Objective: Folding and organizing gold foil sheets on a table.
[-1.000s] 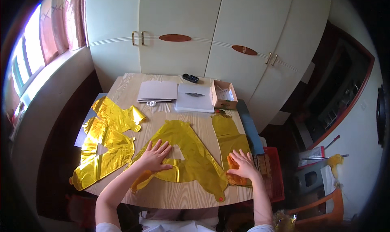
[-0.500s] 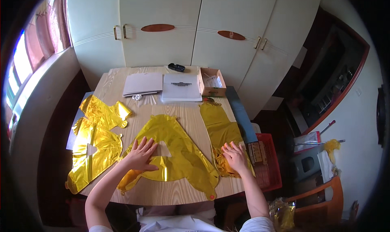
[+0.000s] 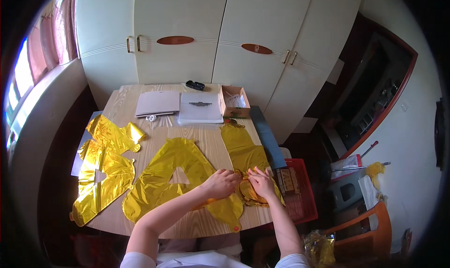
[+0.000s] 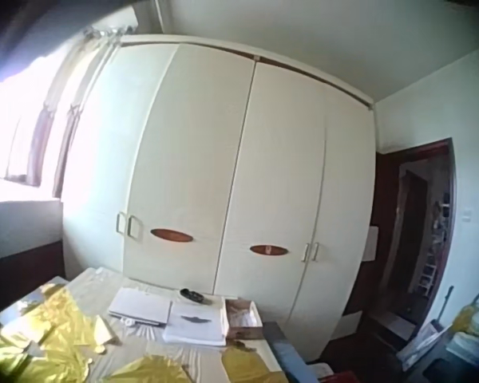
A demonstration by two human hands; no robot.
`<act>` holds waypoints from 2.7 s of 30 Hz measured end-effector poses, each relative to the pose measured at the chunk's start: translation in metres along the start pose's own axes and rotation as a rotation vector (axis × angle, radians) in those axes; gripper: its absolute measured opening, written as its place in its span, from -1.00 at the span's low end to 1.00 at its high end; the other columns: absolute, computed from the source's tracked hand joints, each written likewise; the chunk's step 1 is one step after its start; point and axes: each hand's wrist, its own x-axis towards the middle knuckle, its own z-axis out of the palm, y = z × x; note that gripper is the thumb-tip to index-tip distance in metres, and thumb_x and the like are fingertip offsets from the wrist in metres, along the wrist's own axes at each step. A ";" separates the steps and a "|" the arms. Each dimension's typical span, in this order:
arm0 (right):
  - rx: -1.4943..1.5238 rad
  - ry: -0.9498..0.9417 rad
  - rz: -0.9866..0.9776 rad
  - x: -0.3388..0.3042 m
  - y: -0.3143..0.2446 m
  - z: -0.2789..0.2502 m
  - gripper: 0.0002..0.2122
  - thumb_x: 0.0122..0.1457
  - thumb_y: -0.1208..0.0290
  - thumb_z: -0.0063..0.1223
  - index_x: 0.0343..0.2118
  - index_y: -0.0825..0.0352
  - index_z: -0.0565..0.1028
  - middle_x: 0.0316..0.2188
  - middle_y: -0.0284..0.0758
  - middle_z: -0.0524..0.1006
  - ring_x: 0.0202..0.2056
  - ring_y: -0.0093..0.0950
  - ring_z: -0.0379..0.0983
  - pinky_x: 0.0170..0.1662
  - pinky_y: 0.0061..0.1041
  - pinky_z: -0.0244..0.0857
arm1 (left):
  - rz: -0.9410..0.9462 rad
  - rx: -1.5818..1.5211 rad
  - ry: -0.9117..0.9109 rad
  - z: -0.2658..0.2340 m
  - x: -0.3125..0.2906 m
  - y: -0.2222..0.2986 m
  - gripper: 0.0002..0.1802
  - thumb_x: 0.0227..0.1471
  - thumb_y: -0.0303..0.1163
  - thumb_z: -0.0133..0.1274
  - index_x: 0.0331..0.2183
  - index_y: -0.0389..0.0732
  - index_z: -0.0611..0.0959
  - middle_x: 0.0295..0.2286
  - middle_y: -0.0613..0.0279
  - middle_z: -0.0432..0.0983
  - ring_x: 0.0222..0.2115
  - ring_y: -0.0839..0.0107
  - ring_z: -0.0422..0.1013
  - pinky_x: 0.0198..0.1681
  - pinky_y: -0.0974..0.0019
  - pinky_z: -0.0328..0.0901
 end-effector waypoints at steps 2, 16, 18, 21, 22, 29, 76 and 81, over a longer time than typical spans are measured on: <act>0.004 -0.009 0.009 0.000 0.001 0.001 -0.76 0.25 0.23 -0.01 -0.13 0.16 0.61 0.01 -0.45 0.52 0.20 -0.34 0.26 0.31 -0.03 -0.13 | -0.092 -0.004 -0.114 0.000 0.002 0.001 -0.53 0.05 -0.09 0.07 -0.03 -0.10 0.56 -0.02 0.25 0.41 0.00 0.24 0.32 0.03 0.16 0.22; 1.065 0.042 0.553 0.044 0.073 -0.020 -0.71 0.25 0.29 0.03 -0.19 0.48 0.56 -0.34 -0.36 0.60 -0.30 -0.59 0.47 -0.21 -0.57 0.34 | 0.084 0.024 -0.045 0.015 0.003 0.001 -0.51 0.15 -0.04 -0.07 -0.02 -0.19 0.50 0.07 0.18 0.36 0.21 0.19 0.13 0.26 0.01 -0.01; 1.057 0.018 0.537 0.071 0.077 -0.025 -0.74 0.25 0.30 -0.01 -0.22 0.41 0.57 -0.28 -0.32 0.59 -0.31 -0.52 0.50 -0.23 -0.50 0.36 | 0.047 0.026 -0.059 0.014 -0.011 -0.005 -0.50 0.17 -0.05 -0.08 0.00 -0.19 0.48 0.05 0.21 0.38 0.18 0.20 0.17 0.23 0.01 0.03; 1.190 0.116 0.666 0.101 0.142 -0.041 -0.71 0.22 0.27 0.01 -0.17 0.41 0.54 -0.25 -0.25 0.58 -0.30 -0.43 0.52 -0.18 -0.43 0.38 | 0.036 -0.053 -0.107 0.001 -0.003 0.003 -0.55 0.20 -0.03 -0.12 0.00 -0.10 0.50 0.07 0.20 0.34 0.18 0.22 0.17 0.21 -0.03 0.03; 1.249 0.185 0.677 0.100 0.192 -0.071 -0.68 0.25 0.25 -0.04 -0.12 0.43 0.51 -0.21 -0.20 0.58 -0.25 -0.37 0.53 -0.13 -0.41 0.39 | 0.110 -0.064 -0.063 -0.002 0.018 0.012 -0.56 0.20 -0.03 -0.12 0.02 -0.04 0.49 0.06 0.21 0.35 0.17 0.23 0.18 0.21 -0.03 0.03; 1.376 0.505 0.721 0.163 0.113 -0.108 -0.74 0.19 0.17 0.03 -0.26 0.28 0.50 -0.51 -0.37 0.47 -0.55 -0.46 0.37 -0.54 -0.41 0.25 | 0.054 -0.033 -0.090 0.000 -0.014 0.001 -0.62 0.20 0.00 -0.11 0.00 0.22 0.57 0.01 0.21 0.37 0.14 0.22 0.20 0.17 0.01 0.07; -0.136 -0.010 -0.332 -0.023 -0.203 0.032 -0.67 0.19 0.17 0.07 -0.07 0.25 0.51 -0.02 -0.23 0.52 0.00 -0.28 0.47 0.02 -0.27 0.35 | -1.147 -0.408 0.194 -0.072 -0.160 -0.093 -0.45 -0.10 -0.36 0.10 0.03 -0.11 0.52 -0.16 0.00 0.50 -0.12 0.11 0.43 -0.07 0.20 0.35; -0.142 -0.193 -0.196 -0.036 -0.151 0.025 -0.51 0.26 0.16 -0.07 0.18 0.32 0.27 0.21 -0.13 0.27 0.24 -0.18 0.16 0.29 -0.14 -0.01 | -0.780 0.051 -0.013 -0.076 -0.163 -0.078 -0.35 -0.01 -0.03 0.08 0.12 0.03 0.44 0.22 0.00 0.10 0.23 0.00 0.04 0.22 -0.05 0.03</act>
